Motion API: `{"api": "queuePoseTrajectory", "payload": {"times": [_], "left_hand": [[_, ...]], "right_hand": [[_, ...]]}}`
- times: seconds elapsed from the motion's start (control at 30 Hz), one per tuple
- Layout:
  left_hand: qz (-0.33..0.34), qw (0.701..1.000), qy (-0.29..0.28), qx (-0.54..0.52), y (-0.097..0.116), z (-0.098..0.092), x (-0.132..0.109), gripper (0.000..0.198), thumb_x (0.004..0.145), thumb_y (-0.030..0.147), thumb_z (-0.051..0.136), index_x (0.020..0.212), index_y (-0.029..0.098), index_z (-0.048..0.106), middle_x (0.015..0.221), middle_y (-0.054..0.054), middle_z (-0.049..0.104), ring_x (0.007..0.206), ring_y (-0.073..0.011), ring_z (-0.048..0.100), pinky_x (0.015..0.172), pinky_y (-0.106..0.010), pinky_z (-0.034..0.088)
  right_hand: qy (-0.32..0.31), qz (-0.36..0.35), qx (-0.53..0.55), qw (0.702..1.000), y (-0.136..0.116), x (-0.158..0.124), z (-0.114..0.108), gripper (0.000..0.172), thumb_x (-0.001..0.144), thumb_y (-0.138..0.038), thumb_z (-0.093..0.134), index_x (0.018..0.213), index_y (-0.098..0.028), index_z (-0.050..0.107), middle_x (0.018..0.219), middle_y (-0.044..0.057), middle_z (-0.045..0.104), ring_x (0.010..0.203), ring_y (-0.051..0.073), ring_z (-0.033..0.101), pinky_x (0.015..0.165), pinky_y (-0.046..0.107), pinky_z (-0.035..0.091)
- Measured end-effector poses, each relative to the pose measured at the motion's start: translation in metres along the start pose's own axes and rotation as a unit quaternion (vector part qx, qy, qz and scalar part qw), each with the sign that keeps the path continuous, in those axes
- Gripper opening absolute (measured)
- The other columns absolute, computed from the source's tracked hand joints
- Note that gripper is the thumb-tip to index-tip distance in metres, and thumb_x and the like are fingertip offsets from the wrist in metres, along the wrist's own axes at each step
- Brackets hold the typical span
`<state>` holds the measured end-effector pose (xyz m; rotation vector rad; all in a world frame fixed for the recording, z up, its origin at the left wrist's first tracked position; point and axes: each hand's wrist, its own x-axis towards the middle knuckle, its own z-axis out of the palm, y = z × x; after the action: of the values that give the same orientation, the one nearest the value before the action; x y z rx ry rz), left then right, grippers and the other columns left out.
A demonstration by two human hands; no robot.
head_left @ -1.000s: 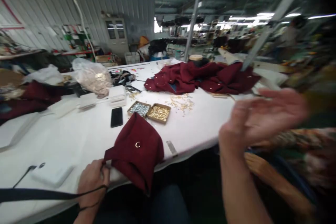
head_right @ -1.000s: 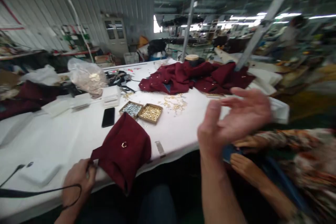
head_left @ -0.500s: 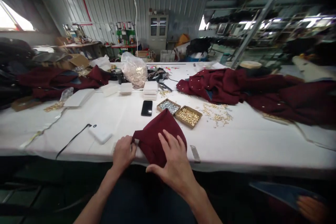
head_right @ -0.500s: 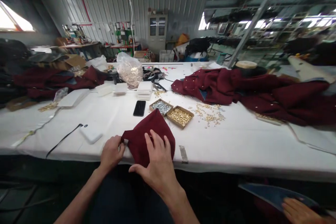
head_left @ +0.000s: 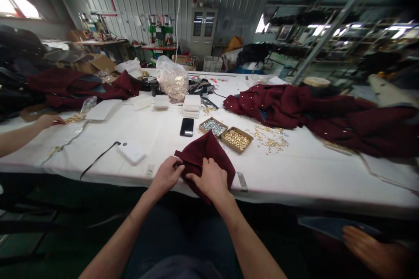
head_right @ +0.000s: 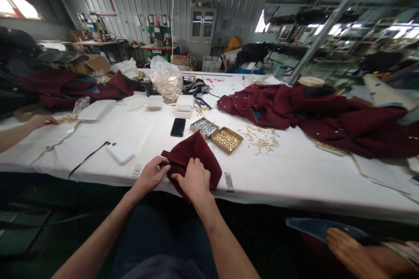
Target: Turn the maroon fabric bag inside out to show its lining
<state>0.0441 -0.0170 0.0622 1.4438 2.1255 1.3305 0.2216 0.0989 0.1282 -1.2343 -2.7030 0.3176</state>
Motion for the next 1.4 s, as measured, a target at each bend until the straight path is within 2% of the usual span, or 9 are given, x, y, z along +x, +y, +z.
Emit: {"api": "queuePoseTrajectory", "payload": {"times": [0.13,0.27,0.47,0.57,0.73,0.83,0.93,1.13,1.4], "left_hand": [[0.026,0.999,-0.037,-0.025,0.026,0.009,0.001,0.016,0.104,0.033,0.066,0.114,0.024,0.073,0.113,-0.008,0.076,0.104,-0.0232,0.071,0.095,-0.039,0.057],[0.018,0.998,-0.056,0.005,0.051,0.014,0.006,0.02,0.106,0.039,0.066,0.115,0.023,0.074,0.113,-0.008,0.075,0.1,-0.0214,0.072,0.09,-0.035,0.059],[-0.034,0.981,-0.073,0.177,0.09,0.024,0.033,0.068,0.104,0.079,0.049,0.119,0.018,0.075,0.121,-0.018,0.075,0.108,-0.0334,0.074,0.094,-0.045,0.059],[-0.049,0.951,-0.143,0.27,0.108,0.038,0.043,0.086,0.092,0.09,0.057,0.115,0.011,0.08,0.12,-0.027,0.076,0.11,-0.0444,0.075,0.098,-0.055,0.058],[-0.027,0.896,-0.276,0.346,0.13,0.065,0.049,0.105,0.071,0.102,0.068,0.119,0.01,0.084,0.126,-0.031,0.077,0.118,-0.0477,0.074,0.107,-0.059,0.056],[-0.012,0.874,-0.322,0.363,0.138,0.074,0.052,0.106,0.057,0.091,0.091,0.126,0.011,0.082,0.135,-0.031,0.075,0.123,-0.0483,0.072,0.107,-0.059,0.058],[-0.009,0.864,-0.35,0.363,0.142,0.077,0.055,0.078,0.057,0.052,0.106,0.12,0.013,0.084,0.128,-0.028,0.079,0.117,-0.0457,0.076,0.099,-0.055,0.064],[0.008,0.92,-0.228,0.32,0.141,0.068,0.055,0.021,0.088,0.021,0.075,0.105,0.012,0.084,0.11,-0.024,0.082,0.102,-0.0415,0.081,0.087,-0.049,0.064],[0.006,0.982,0.032,0.186,0.126,0.027,0.02,0.042,0.118,0.038,0.031,0.11,0.019,0.067,0.1,-0.011,0.078,0.092,-0.0246,0.075,0.086,-0.037,0.055]], "right_hand": [[0.019,0.009,0.04,0.999,0.014,0.016,0.009,0.046,0.11,-0.06,0.061,0.107,-0.021,0.084,0.113,0.015,0.078,0.098,0.03,0.074,0.082,0.037,0.05],[0.083,0.041,0.222,0.971,0.044,0.021,-0.001,0.061,0.114,-0.061,0.052,0.077,-0.02,0.076,0.077,0.006,0.07,0.075,0.021,0.063,0.07,0.033,0.04],[0.343,0.097,0.424,0.833,0.073,-0.014,-0.034,0.056,0.107,-0.067,0.065,0.081,-0.018,0.067,0.07,-0.003,0.05,0.069,0.015,0.042,0.064,0.029,0.036],[0.378,0.127,0.459,0.794,0.078,-0.032,-0.037,0.05,0.104,-0.064,0.071,0.086,-0.018,0.068,0.072,-0.003,0.053,0.069,0.015,0.044,0.063,0.027,0.037],[0.397,0.147,0.504,0.753,0.079,-0.043,-0.029,0.046,0.101,-0.063,0.074,0.094,-0.017,0.071,0.079,-0.002,0.059,0.07,0.015,0.047,0.064,0.026,0.043],[0.397,0.151,0.528,0.735,0.08,-0.045,-0.029,0.045,0.101,-0.061,0.075,0.091,-0.018,0.068,0.077,-0.003,0.058,0.069,0.015,0.047,0.063,0.026,0.043],[0.398,0.157,0.499,0.753,0.082,-0.047,-0.034,0.043,0.103,-0.058,0.074,0.089,-0.018,0.069,0.073,-0.003,0.059,0.066,0.014,0.047,0.061,0.025,0.042],[0.414,0.157,0.45,0.775,0.098,-0.051,-0.039,0.043,0.104,-0.056,0.074,0.087,-0.017,0.07,0.072,-0.003,0.059,0.066,0.013,0.047,0.06,0.025,0.043],[0.377,0.172,0.632,0.655,0.108,-0.055,-0.048,0.044,0.089,-0.057,0.089,0.099,-0.017,0.074,0.089,0.001,0.074,0.076,0.015,0.067,0.067,0.026,0.062]]}}
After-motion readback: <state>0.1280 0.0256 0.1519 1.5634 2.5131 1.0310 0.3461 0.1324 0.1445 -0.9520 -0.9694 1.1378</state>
